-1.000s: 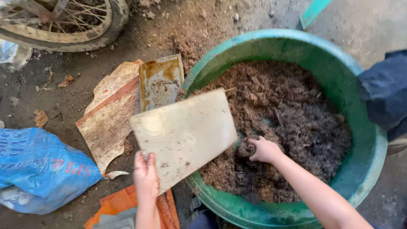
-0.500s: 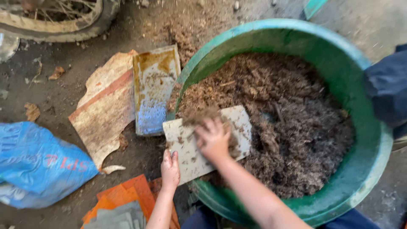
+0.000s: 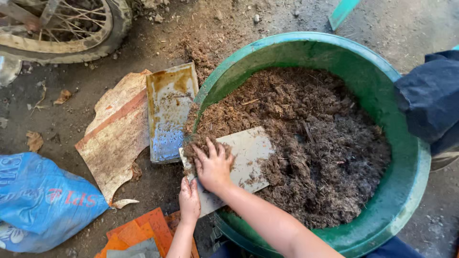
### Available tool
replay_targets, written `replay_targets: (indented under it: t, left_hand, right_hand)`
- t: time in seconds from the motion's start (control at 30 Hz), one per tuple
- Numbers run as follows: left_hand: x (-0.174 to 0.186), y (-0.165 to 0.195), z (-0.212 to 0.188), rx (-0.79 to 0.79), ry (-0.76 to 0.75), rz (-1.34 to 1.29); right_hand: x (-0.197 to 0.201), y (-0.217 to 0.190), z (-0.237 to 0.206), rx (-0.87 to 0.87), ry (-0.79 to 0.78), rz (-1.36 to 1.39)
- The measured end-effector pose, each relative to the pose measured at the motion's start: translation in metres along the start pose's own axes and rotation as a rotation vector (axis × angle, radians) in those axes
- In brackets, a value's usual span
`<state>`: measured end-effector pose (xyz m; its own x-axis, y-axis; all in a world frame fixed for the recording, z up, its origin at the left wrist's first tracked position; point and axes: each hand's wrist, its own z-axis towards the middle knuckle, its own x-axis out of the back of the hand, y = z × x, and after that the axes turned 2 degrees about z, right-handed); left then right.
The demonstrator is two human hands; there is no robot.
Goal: The person scrubs rectangular trays with a handful of fibrous material from a green basin, then places the cleaned trays on a stack on the ground. The person repeats this process for multiple trays.
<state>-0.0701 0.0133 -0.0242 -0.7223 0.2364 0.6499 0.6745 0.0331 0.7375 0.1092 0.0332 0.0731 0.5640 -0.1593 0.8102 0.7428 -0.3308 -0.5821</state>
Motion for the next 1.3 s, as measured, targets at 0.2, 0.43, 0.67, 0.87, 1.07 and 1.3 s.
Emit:
replay_targets:
  t: [0.2, 0.43, 0.67, 0.87, 1.07, 1.3]
  left_hand:
    - [0.004, 0.005, -0.004, 0.077, 0.001, -0.108]
    - [0.001, 0.013, 0.014, 0.061, -0.003, -0.225]
    - [0.016, 0.087, 0.039, -0.108, -0.183, -0.366]
    - [0.111, 0.248, 0.086, -0.399, -0.133, 0.329]
    - [0.159, 0.382, 0.068, -0.640, -0.033, 0.589]
    - [0.158, 0.384, 0.064, -0.842, 0.139, 0.586]
  right_hand:
    - [-0.004, 0.159, 0.014, -0.253, 0.240, -0.132]
    - [-0.017, 0.169, -0.088, -0.583, -0.064, -0.065]
    - [0.001, 0.035, -0.084, -0.219, 0.020, 0.079]
    - [0.069, 0.109, -0.087, -0.548, -0.332, -0.156]
    - [0.116, 0.136, -0.096, -0.453, -0.143, -0.125]
    - [0.147, 0.129, -0.108, -0.435, -0.006, 0.019]
